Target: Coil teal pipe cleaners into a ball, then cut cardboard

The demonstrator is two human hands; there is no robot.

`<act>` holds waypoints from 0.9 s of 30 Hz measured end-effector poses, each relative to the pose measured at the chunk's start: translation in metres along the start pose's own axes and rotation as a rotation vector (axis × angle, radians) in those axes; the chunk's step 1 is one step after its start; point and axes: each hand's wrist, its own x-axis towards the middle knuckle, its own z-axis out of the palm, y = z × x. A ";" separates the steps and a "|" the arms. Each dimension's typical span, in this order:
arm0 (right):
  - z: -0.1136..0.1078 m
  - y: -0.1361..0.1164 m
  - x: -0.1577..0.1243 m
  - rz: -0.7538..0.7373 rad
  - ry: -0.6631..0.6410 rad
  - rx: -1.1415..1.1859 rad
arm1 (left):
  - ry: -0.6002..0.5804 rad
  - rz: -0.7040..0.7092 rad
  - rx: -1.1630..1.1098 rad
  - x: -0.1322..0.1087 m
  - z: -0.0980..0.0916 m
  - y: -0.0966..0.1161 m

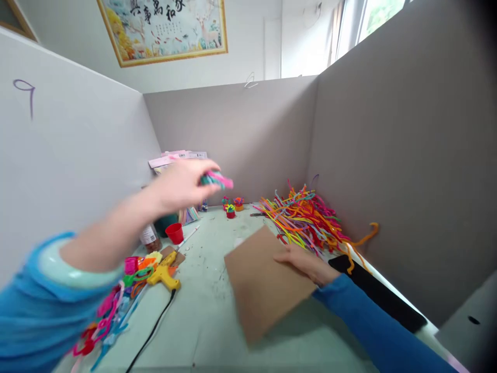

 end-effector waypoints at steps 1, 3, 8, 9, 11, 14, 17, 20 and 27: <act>-0.006 0.013 -0.002 0.051 -0.036 0.020 | -0.051 0.051 -0.037 -0.007 0.023 0.002; -0.010 0.033 -0.007 0.090 -0.018 0.017 | -0.141 0.066 -0.074 -0.020 0.073 0.007; 0.001 0.049 -0.013 0.065 0.026 -0.031 | -0.332 -0.098 -0.036 -0.035 0.178 0.010; 0.006 0.048 -0.013 0.046 0.019 -0.052 | -0.338 -0.106 -0.035 -0.034 0.192 0.007; 0.016 0.046 -0.011 0.006 -0.007 -0.127 | -0.360 -0.129 -0.029 -0.031 0.213 -0.003; 0.026 0.038 -0.007 0.005 -0.045 -0.404 | -0.400 -0.176 -0.010 -0.031 0.231 -0.025; 0.022 0.025 0.001 -0.037 0.098 -0.873 | -0.435 -0.265 0.039 -0.037 0.239 -0.039; 0.007 0.010 0.023 -0.113 0.394 -1.209 | -0.441 -0.324 0.049 -0.044 0.236 -0.029; -0.011 0.003 0.103 -0.065 0.543 -1.268 | -0.633 -0.111 -0.471 -0.076 0.209 0.050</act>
